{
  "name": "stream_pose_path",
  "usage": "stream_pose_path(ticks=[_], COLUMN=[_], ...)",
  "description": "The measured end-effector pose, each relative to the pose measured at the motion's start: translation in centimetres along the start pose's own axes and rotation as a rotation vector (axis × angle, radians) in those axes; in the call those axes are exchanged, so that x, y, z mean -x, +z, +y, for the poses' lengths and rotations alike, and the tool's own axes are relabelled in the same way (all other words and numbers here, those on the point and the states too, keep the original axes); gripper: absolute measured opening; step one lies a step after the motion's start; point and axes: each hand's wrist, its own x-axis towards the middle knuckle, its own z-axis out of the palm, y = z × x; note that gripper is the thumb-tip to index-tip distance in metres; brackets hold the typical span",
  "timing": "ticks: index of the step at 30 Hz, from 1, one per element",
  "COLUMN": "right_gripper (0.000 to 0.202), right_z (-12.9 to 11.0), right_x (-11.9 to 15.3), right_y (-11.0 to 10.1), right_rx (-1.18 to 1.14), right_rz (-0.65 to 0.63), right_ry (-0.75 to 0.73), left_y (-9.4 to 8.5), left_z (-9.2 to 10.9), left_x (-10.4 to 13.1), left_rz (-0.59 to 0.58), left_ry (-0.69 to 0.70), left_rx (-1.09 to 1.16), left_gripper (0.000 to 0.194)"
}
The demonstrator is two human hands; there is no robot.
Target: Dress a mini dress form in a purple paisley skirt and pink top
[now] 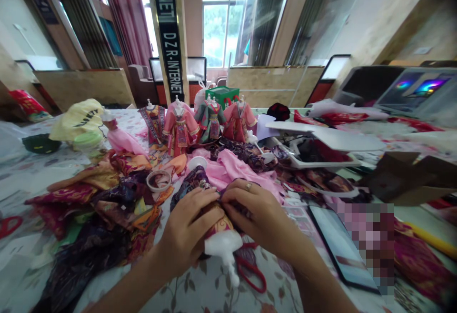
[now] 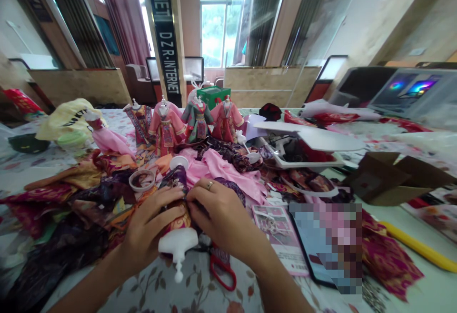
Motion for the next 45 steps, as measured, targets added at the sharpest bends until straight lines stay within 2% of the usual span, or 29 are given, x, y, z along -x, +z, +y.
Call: stream_pose_path(ticks=[8, 12, 16, 20, 23, 28, 33, 36, 39, 45], right_gripper=[0.011, 0.010, 0.010, 0.007, 0.007, 0.008, 0.009, 0.009, 0.008, 0.011], right_z=[-0.2, -0.1, 0.7, 1.8, 2.1, 1.9, 1.6, 1.5, 1.5, 1.3], right_x=[-0.1, -0.2, -0.4, -0.9, -1.2, -1.9, -2.2, -2.1, -2.1, -2.1], right_y=[-0.1, -0.1, 0.2, 0.9, 1.7, 3.2, 3.4, 3.3, 3.3, 3.2], right_rx=[-0.083, -0.132, -0.141, -0.146, -0.181, -0.231, -0.267, -0.265, -0.245, -0.331], right_rz=[-0.037, 0.013, 0.082, 0.127, 0.161, 0.265, 0.270, 0.260, 0.298, 0.302], right_ry=[-0.009, 0.014, 0.068, 0.120, 0.123, 0.113, 0.136, 0.147, 0.124, 0.148], left_y=[-0.9, -1.5, -1.0, -0.1, 0.0, -0.3, 0.0, 0.3, 0.3, 0.1], left_z=[0.7, 0.9, -0.3, -1.9, -2.6, -3.1, -3.2, -3.3, -3.2, -2.0], left_x=[-0.4, -2.2, -4.3, -4.9, -4.7, -4.4, -4.2, -4.0, -4.0, -4.5], left_rz=[-0.007, 0.010, 0.003, 0.041, 0.100, 0.149, 0.125, 0.065, 0.080, 0.164], left_ry=[-0.233, -0.510, -0.784, -0.916, -0.947, -0.948, -0.902, -0.866, -0.872, -0.893], left_rx=[0.174, 0.306, 0.587, 0.898, 1.011, 1.025, 0.967, 0.969, 0.879, 0.530], left_gripper=[0.034, 0.028, 0.034, 0.040, 0.044, 0.043, 0.049, 0.044, 0.046, 0.047])
